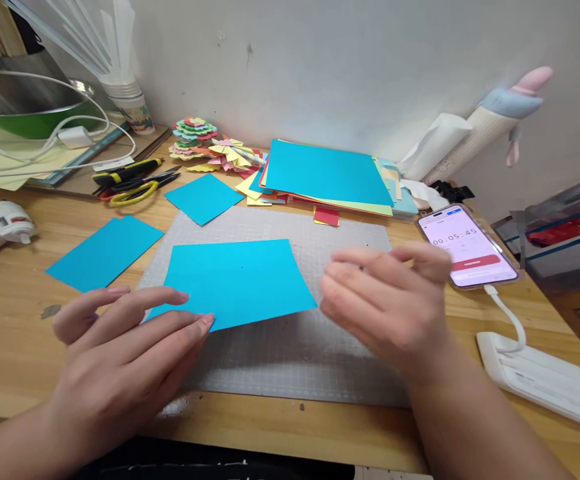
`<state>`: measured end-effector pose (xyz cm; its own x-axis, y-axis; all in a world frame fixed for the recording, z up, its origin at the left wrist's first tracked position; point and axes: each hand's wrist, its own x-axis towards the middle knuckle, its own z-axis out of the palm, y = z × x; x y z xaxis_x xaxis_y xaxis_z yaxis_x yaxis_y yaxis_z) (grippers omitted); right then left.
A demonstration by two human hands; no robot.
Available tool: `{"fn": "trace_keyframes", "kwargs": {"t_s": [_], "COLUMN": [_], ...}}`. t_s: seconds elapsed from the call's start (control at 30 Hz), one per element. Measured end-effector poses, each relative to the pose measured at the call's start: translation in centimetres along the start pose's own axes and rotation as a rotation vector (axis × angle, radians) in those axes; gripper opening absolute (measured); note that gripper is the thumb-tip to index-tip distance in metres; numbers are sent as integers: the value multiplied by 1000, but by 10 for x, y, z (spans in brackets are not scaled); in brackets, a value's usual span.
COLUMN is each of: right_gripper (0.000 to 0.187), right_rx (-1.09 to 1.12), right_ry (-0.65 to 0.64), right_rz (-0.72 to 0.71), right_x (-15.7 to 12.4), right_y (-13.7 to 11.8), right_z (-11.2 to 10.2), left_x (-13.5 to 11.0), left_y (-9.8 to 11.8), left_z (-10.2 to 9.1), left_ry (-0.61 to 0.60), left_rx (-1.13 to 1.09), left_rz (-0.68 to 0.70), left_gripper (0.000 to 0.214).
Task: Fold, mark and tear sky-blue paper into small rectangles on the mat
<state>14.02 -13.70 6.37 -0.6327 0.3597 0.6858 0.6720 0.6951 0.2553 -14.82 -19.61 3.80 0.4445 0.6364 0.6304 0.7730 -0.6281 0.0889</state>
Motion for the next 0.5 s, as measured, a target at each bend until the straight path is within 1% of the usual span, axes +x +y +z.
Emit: {"fn": "trace_keyframes", "kwargs": {"t_s": [0.07,0.1,0.13,0.17,0.2,0.23,0.27,0.33,0.37,0.43,0.5], "right_gripper": [18,17,14,9,4,8,12,7,8,13,12], "right_rx": [-48,-35,16,91,188,261,293,322,332,355,376], "right_ry": [58,72,54,9,-54,-113,-138,-128,-118,-106,-96], "right_rz": [94,146,180,186,154,104,59,21,17,10,-4], "right_x": [0,0,1,2,3,4,5,5,5,5,4], "right_y": [5,5,2,-3,-10,-18,-26,-43,-49,-58,-63], "right_z": [-3,-3,-4,-3,-1,1,3,9,11,14,15], "left_x": [-3,-5,-6,-8,-9,-9,-9,-7,-6,-2,2], "left_y": [0,-1,-1,-1,-1,-1,-1,0,2,5,10], "left_z": [2,2,3,4,4,5,5,5,5,6,6], "left_ry": [-7,-8,-6,-5,-4,1,12,39,43,40,25], "left_rx": [-4,-4,-5,-7,-9,-10,-7,2,2,-11,-44], "left_rz": [-3,-5,-8,-11,-13,-14,-18,-28,-34,-38,-11], "left_gripper": [22,23,23,23,22,22,22,21,20,17,17]}}
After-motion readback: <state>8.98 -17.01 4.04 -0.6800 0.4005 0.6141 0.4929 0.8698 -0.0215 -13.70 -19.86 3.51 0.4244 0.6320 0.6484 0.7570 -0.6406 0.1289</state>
